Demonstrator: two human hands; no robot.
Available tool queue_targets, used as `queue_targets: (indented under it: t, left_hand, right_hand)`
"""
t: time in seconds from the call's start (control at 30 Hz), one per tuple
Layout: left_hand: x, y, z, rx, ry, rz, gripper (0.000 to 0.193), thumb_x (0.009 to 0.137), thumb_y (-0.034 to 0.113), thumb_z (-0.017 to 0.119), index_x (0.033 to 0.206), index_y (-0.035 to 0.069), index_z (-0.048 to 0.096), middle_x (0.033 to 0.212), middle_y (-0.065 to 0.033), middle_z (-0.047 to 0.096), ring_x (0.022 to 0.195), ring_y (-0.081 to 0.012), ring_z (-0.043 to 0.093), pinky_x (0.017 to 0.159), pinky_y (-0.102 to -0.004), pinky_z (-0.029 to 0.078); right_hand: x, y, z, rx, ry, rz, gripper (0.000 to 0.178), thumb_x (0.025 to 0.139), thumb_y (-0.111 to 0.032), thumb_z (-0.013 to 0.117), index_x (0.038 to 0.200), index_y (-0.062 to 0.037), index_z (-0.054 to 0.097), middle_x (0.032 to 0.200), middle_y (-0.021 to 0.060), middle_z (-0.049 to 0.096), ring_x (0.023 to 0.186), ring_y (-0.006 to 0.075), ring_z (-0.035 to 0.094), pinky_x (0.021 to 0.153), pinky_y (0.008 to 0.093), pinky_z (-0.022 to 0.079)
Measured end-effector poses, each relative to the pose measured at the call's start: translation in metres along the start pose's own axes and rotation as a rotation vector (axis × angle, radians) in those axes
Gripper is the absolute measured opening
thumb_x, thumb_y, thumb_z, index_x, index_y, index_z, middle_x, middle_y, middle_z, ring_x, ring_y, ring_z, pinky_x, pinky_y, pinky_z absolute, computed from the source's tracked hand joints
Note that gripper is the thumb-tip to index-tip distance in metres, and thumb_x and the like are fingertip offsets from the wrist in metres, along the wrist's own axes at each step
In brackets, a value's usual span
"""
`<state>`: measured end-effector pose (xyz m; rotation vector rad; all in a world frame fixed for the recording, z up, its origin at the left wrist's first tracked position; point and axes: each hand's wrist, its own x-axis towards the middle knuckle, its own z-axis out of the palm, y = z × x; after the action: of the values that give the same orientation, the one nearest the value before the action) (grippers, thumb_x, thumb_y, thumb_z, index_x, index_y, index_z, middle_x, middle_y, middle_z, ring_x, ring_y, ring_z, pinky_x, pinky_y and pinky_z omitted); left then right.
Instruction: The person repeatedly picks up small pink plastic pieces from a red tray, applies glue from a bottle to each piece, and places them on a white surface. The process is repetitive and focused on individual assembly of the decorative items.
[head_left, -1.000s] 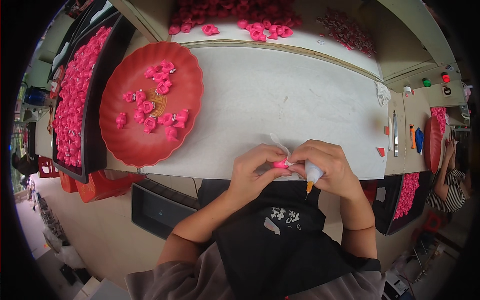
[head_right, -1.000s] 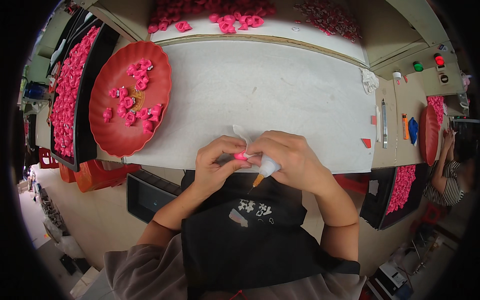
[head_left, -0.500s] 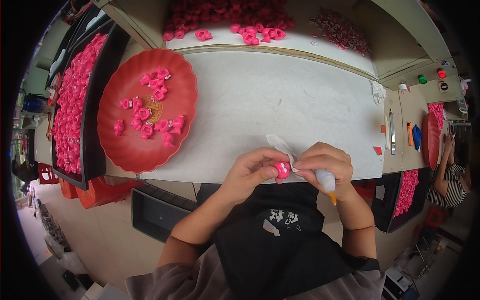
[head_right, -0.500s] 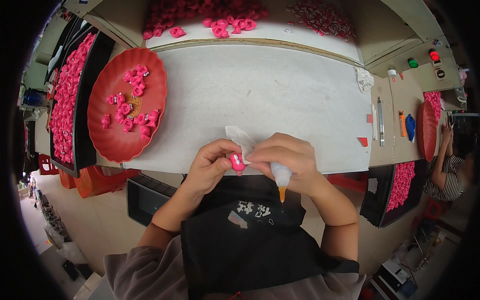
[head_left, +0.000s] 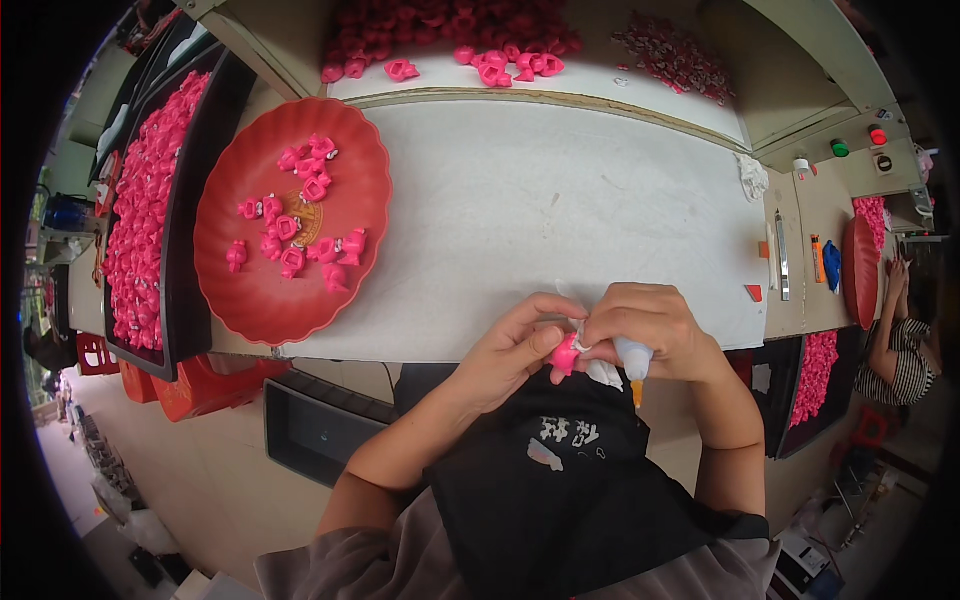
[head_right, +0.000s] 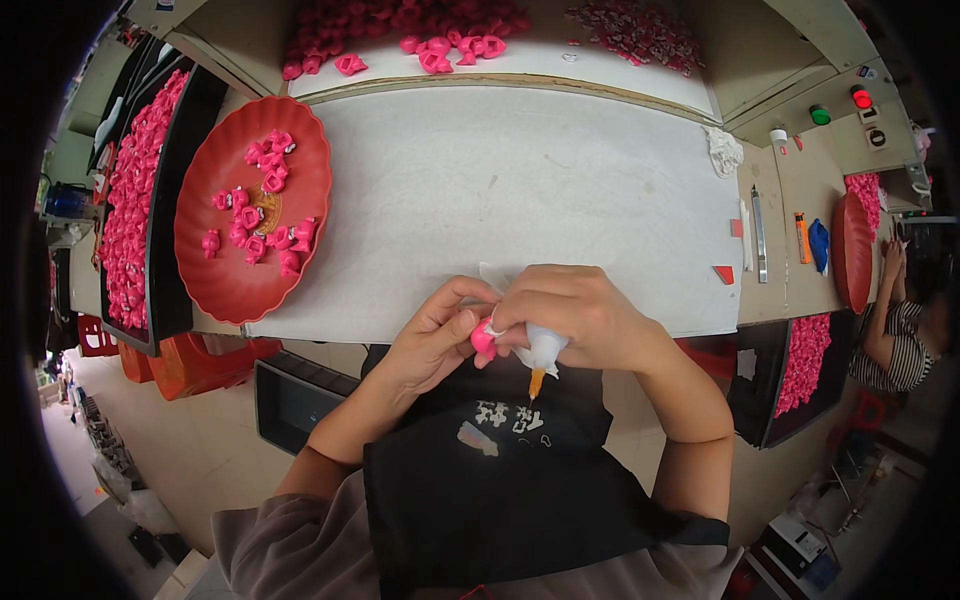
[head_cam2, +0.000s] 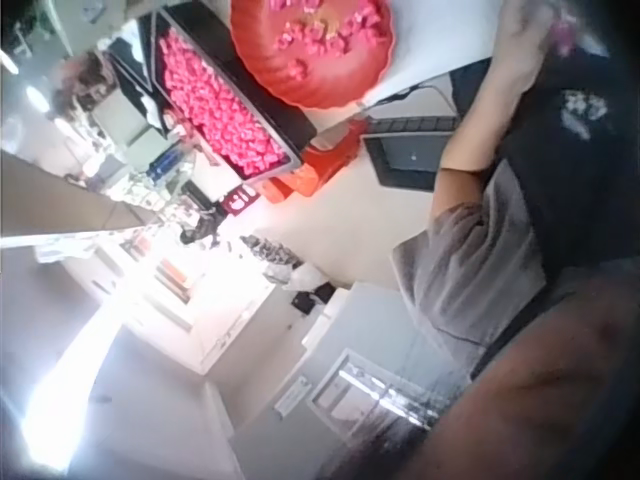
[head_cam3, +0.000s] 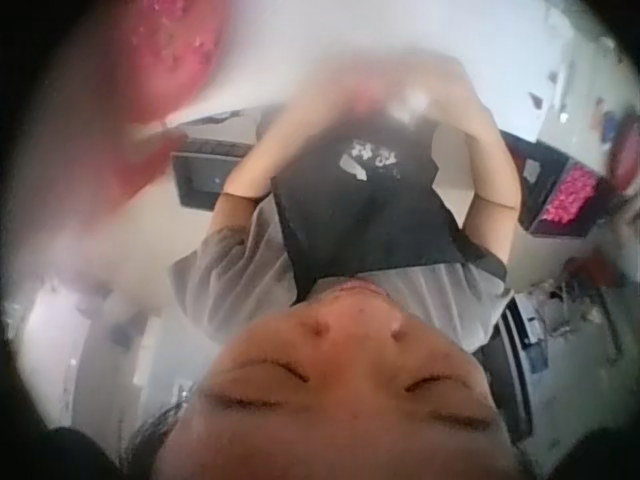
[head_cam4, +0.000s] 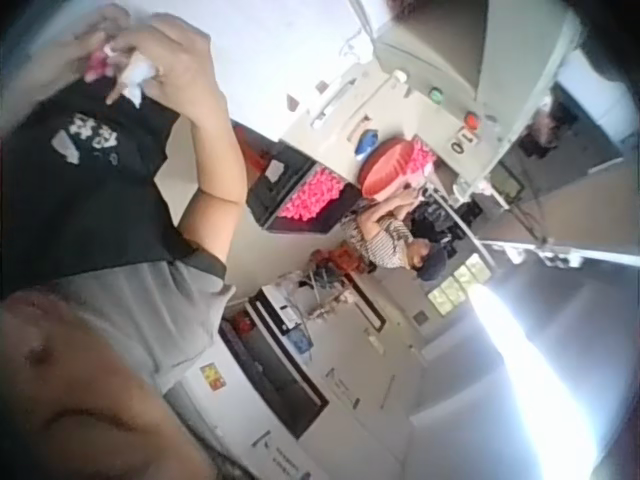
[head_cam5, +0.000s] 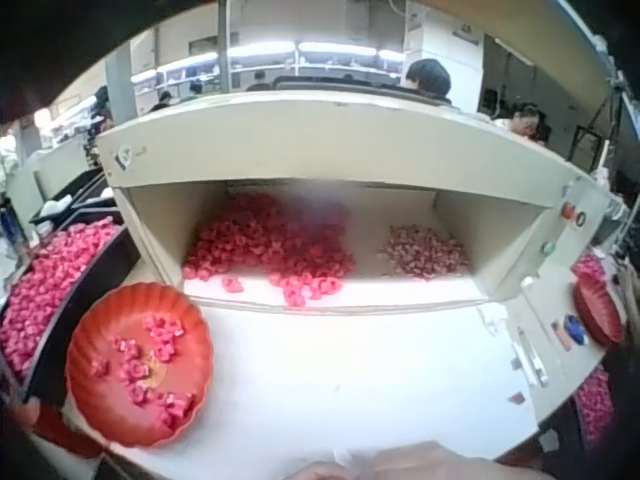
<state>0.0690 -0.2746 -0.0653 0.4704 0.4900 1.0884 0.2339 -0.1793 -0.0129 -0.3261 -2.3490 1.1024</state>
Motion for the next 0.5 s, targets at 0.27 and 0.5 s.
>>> queue_targets:
  t: [0.27,0.5]
  left_hand:
    - [-0.004,0.014,0.003,0.074,0.045,0.053,0.027,0.092,0.02,0.045,0.108,0.0,0.051,0.087,-0.0089,0.057,0.077,-0.0129,0.053,0.065,-0.0253,0.044]
    - [-0.053,0.135,-0.029,1.42,0.799,0.655,0.02,0.083,0.008,0.056,0.101,0.0,0.056,0.089,-0.0049,0.056,0.079,-0.0154,0.052,0.071,-0.026,0.042]
  right_hand:
    - [-0.03,0.013,-0.015,0.338,0.503,0.374,0.018,0.067,0.003,0.07,0.076,-0.0014,0.055,0.075,0.0056,0.058,0.069,0.0114,0.053,0.064,0.0232,0.041]
    - [-0.053,0.028,-0.074,-0.478,0.595,0.413,0.023,0.066,0.001,0.069,0.085,-0.0014,0.055,0.087,0.0086,0.056,0.065,0.0122,0.049,0.062,0.0236,0.04]
